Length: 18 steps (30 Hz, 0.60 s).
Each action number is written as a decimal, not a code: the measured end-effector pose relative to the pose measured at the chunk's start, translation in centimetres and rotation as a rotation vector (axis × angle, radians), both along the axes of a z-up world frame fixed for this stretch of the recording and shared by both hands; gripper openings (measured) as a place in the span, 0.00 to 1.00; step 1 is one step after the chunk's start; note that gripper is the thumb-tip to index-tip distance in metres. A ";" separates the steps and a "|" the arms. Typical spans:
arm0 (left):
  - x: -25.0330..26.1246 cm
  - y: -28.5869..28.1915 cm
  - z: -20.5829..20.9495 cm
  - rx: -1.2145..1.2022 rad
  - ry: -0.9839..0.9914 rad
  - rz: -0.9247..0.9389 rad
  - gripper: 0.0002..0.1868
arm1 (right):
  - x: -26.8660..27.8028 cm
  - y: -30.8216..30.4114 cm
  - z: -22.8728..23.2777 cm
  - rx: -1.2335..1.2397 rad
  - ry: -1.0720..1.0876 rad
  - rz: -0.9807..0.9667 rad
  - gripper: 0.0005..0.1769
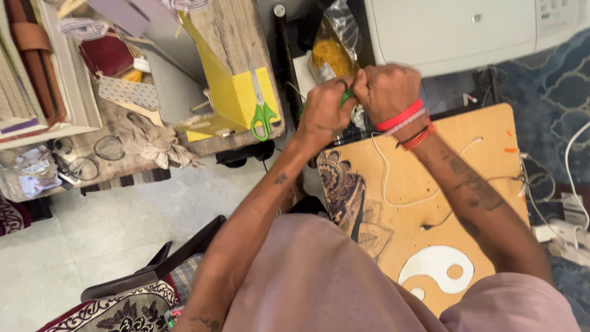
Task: The person organizes various items on a cluttered desk and bed. They handle a small electronic device, a white cable, a green bottle, a water bottle, a pair of scissors, and a yellow sticky note, moving them between the desk and the bed.
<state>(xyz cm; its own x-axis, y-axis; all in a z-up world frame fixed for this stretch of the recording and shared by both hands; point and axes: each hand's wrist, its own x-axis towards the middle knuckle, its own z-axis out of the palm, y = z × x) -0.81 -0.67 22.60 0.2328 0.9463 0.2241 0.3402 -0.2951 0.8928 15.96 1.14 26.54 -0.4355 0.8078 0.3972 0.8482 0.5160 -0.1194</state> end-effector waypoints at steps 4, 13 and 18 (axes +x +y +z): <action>0.2 0.6 -1.5 0.309 0.077 0.200 0.17 | -2.8 1.2 -1.2 -0.234 -0.053 -0.289 0.23; -1.2 3.9 -1.1 -0.043 -0.055 0.249 0.18 | -2.5 7.4 -0.3 -0.205 -0.040 0.122 0.25; -0.7 4.0 -1.3 -0.100 -0.104 0.459 0.20 | -2.5 12.8 -2.9 -0.321 -0.090 0.068 0.32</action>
